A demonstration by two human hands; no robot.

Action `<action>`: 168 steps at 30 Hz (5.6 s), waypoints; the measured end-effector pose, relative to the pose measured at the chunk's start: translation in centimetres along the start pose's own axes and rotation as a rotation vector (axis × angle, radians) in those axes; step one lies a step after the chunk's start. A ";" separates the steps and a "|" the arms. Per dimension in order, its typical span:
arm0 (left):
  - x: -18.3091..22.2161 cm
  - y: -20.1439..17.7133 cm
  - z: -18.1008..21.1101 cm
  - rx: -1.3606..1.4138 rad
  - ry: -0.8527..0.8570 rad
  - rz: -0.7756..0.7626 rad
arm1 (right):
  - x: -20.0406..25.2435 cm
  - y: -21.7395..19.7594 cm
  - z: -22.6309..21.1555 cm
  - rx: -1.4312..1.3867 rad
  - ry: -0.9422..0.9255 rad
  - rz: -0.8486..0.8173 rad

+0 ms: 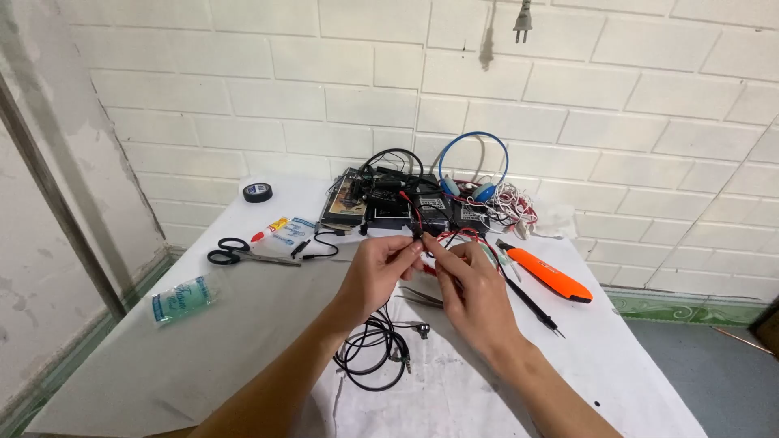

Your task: Assembling an electronic circuit by stripping and connecting wires manually.

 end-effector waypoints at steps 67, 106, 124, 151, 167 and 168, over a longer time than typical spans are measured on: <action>1.5 -0.3 3.9 -0.694 -0.055 -0.559 | 7.3 -6.0 1.3 0.435 0.283 -0.297; 0.4 -4.1 2.7 -0.631 0.146 -0.409 | 3.1 -3.8 -3.2 0.533 0.401 -0.588; 9.4 -8.2 4.3 -0.844 -0.352 0.029 | -0.4 -5.8 -4.2 0.049 0.161 -0.419; 7.8 -6.0 4.2 -0.861 0.271 -0.188 | 2.8 -7.7 -5.7 0.001 0.469 -0.579; 8.7 -8.3 4.3 -0.868 0.008 -0.491 | 3.2 -13.5 -3.3 -0.080 0.908 -0.302; 8.5 -8.6 4.2 -0.856 -0.004 -0.499 | 3.2 -13.9 -3.1 -0.054 0.904 -0.289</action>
Point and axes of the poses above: each hand's wrist, its own x-axis away from the middle knuckle, its own y-axis out of the palm, z = x × y, the point moved 1 cm from there along -x, towards the middle knuckle, and after that the axes turned 3 degrees about z, right-handed, at the moved point
